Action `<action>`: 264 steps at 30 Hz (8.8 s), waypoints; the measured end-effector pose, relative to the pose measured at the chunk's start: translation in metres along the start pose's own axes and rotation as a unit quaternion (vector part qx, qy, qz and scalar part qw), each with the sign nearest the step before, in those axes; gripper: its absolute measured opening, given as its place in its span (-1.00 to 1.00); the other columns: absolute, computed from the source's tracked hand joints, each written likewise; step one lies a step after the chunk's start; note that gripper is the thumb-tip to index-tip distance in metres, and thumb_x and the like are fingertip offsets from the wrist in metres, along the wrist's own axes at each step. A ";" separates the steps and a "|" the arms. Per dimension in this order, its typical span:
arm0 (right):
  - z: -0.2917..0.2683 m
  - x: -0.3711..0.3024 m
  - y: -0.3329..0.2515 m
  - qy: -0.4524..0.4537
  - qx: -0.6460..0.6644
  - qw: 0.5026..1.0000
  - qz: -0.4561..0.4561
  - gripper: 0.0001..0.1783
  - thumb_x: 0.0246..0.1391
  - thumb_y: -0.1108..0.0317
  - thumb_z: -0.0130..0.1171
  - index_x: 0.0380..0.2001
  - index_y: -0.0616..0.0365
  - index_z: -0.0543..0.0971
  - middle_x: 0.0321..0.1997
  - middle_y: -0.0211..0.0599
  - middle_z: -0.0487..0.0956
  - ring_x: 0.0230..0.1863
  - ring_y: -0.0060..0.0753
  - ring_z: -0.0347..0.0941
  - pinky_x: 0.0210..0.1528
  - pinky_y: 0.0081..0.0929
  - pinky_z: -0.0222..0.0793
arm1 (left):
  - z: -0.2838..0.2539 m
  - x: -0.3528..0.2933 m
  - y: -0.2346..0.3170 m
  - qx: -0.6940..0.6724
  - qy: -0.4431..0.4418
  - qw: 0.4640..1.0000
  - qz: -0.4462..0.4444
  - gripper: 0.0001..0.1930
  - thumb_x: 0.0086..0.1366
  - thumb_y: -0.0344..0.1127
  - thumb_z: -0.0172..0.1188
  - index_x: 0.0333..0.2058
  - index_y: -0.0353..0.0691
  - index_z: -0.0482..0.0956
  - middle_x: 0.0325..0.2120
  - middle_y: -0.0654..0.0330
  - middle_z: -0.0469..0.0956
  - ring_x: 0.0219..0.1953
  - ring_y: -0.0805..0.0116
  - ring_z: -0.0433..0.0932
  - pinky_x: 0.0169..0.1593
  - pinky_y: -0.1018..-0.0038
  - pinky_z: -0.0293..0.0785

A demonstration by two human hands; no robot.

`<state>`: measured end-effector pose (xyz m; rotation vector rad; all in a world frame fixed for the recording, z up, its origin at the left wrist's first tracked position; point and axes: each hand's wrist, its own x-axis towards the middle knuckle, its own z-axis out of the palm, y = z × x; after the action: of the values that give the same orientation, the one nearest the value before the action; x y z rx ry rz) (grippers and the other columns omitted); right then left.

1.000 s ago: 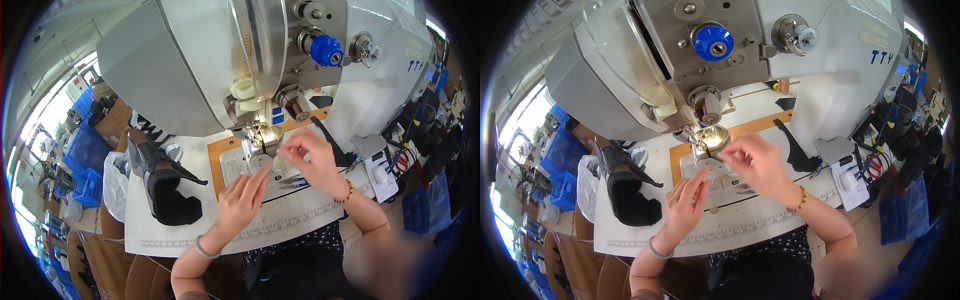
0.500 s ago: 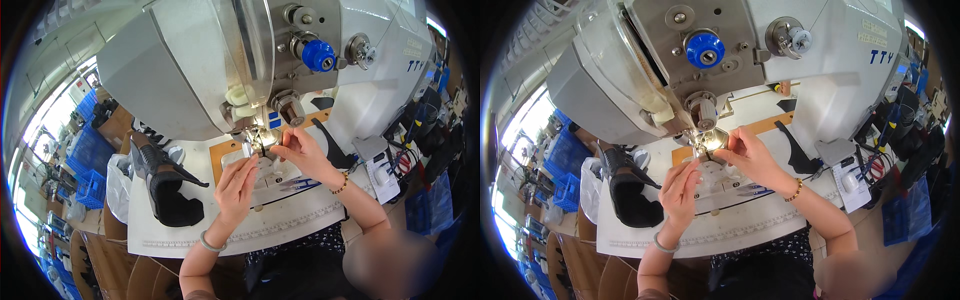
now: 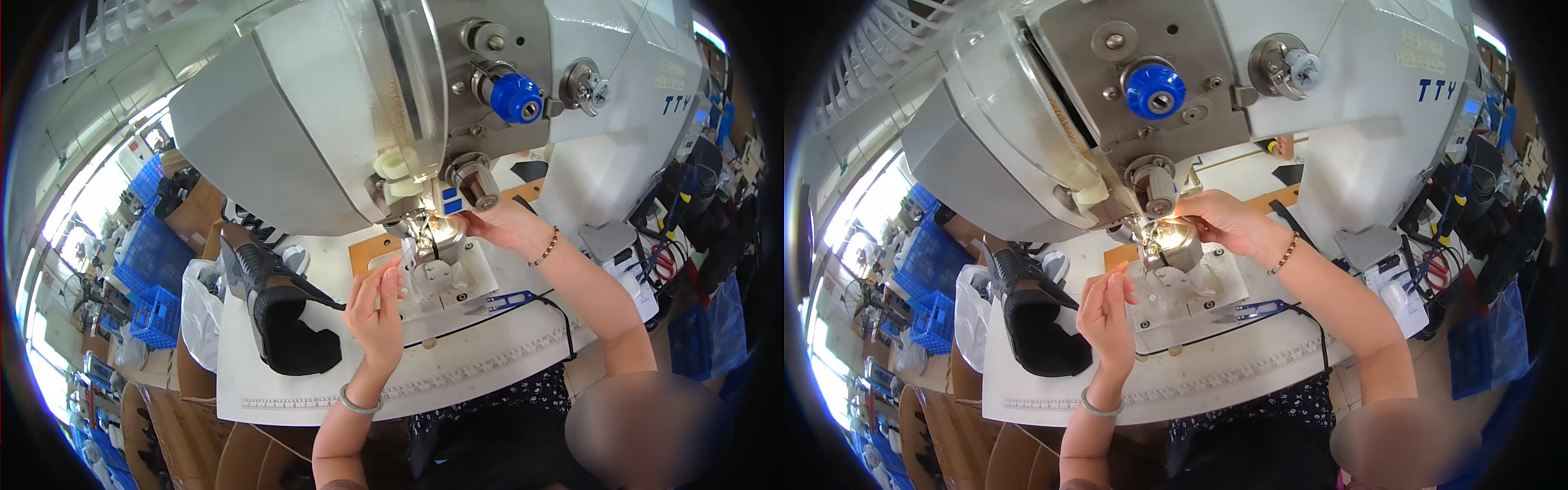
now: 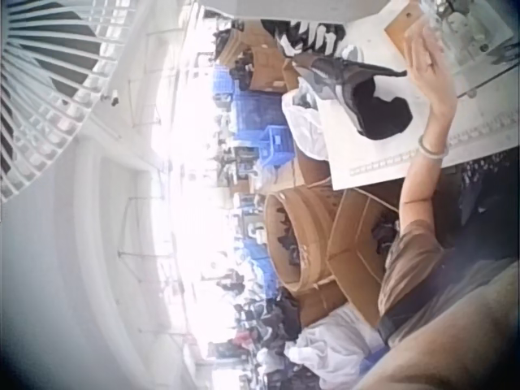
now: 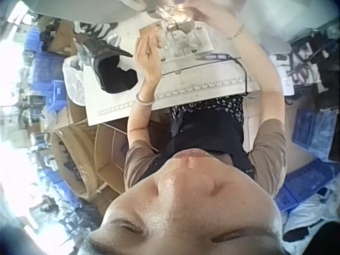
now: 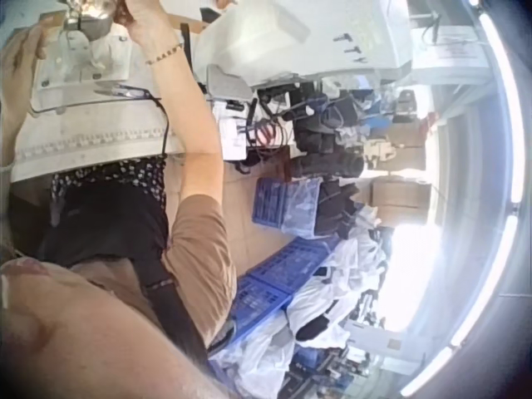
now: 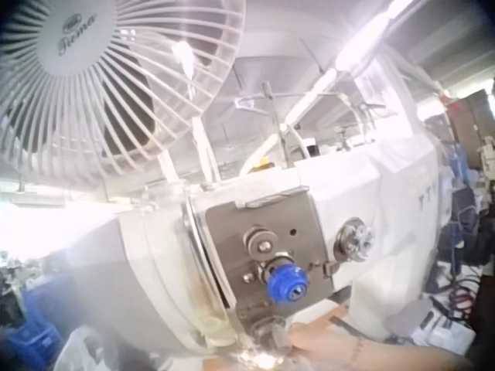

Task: The person stitches pieces of a shoe upper using a sewing machine, trims thread with snips, winds thread onto a bobbin, and inserts the bobbin into the machine.

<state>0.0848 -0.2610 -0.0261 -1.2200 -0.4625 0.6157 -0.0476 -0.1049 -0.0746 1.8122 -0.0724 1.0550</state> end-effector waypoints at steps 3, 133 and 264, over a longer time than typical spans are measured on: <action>0.012 -0.002 -0.003 0.077 0.054 0.996 0.005 -0.84 -0.09 0.27 0.20 -0.47 0.11 0.54 -0.54 -0.52 0.47 -0.55 -0.73 0.32 -0.46 -0.71 0.27 | 0.002 -0.001 -0.004 -0.032 -0.021 0.999 -0.011 -0.83 0.27 -0.48 -0.02 -0.32 -0.47 0.52 -0.50 0.21 0.46 -0.57 0.57 0.40 -0.48 0.69 0.35; 0.270 0.042 0.074 -0.109 -0.107 0.859 -0.488 -0.74 -0.03 0.46 0.15 -0.23 0.30 0.43 -0.33 -0.14 0.44 -0.35 -0.21 0.45 -0.34 -0.43 0.38 | -0.218 0.021 0.092 0.118 0.082 0.966 -0.216 -0.72 0.16 -0.33 0.15 -0.21 -0.41 0.49 -0.45 0.27 0.51 -0.43 0.62 0.43 -0.34 0.69 0.35; 0.044 -0.046 0.072 -0.136 -0.100 0.986 -0.005 -0.50 0.03 -0.03 0.13 -0.28 0.27 0.51 -0.54 -0.56 0.41 -0.50 -0.77 0.22 -0.49 -0.72 0.17 | -0.060 0.082 -0.041 -0.160 -0.392 0.873 -0.243 -0.72 0.07 -0.14 0.14 -0.56 -0.24 0.39 -0.59 0.41 0.25 -0.49 0.63 0.20 -0.41 0.63 0.10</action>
<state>0.0095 -0.2441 -0.0823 -1.3284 -0.7739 0.7456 -0.0143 -0.0063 -0.0408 1.7089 -0.2484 -0.0879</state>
